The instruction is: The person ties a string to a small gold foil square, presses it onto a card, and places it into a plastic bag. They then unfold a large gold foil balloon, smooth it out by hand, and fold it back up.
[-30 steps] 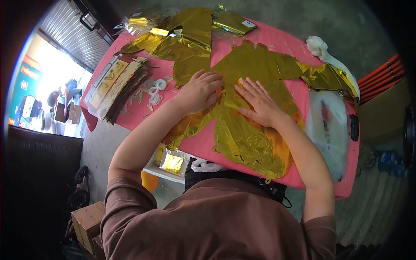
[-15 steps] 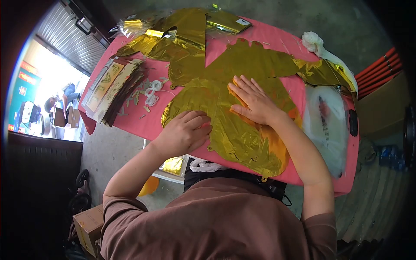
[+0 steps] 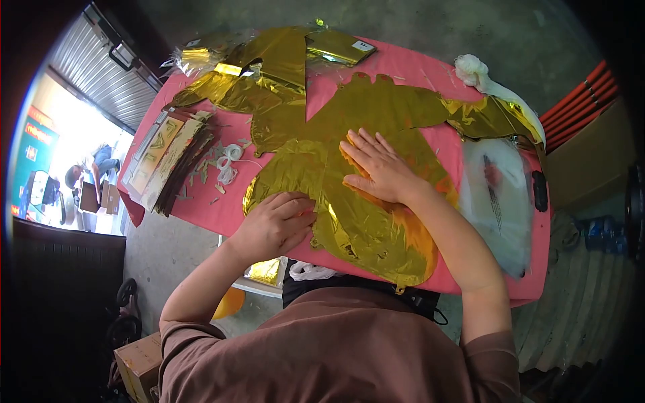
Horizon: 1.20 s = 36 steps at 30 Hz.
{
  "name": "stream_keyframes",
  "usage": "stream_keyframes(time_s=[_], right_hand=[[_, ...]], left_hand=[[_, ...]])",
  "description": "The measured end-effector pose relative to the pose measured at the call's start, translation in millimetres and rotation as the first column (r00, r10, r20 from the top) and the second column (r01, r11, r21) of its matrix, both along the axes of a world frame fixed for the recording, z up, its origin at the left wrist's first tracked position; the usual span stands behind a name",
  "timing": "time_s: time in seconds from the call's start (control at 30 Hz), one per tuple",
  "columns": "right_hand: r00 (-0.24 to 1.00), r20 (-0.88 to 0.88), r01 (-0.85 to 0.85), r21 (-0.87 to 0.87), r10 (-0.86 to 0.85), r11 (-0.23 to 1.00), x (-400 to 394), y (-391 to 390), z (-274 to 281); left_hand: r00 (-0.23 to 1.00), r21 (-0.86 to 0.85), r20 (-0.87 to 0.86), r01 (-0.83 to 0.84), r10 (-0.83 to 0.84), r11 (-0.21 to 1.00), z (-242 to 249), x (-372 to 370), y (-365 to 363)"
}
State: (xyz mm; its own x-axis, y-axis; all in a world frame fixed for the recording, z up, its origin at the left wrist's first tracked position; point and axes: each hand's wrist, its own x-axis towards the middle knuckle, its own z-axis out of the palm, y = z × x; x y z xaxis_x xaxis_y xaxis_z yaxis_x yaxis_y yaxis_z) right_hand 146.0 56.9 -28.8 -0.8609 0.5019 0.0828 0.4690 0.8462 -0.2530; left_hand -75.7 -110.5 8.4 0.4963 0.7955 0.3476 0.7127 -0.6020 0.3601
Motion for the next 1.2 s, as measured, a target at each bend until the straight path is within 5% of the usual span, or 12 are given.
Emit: stream_keyframes(time_s=[0.83, 0.93, 1.03, 1.2], right_hand=[[0.999, 0.010, 0.035, 0.031, -0.035, 0.999, -3, -10, 3], [0.999, 0.024, 0.039, 0.034, -0.040, 0.999, -3, -12, 5], [0.999, 0.022, 0.040, 0.034, -0.041, 0.999, -3, -12, 3], [0.999, 0.032, 0.043, 0.032, -0.044, 0.999, -4, -12, 1]], left_hand=[[0.992, -0.027, -0.010, 0.123, -0.123, 0.992, 13, -9, 1], [0.983, -0.149, 0.089, 0.170, -0.158, 0.974, 17, -14, 16], [0.998, -0.194, 0.060, 0.012, 0.000, 0.981, 22, -13, 54], [0.987, 0.038, -0.060, -0.147, 0.149, 0.988, -10, -27, 151]])
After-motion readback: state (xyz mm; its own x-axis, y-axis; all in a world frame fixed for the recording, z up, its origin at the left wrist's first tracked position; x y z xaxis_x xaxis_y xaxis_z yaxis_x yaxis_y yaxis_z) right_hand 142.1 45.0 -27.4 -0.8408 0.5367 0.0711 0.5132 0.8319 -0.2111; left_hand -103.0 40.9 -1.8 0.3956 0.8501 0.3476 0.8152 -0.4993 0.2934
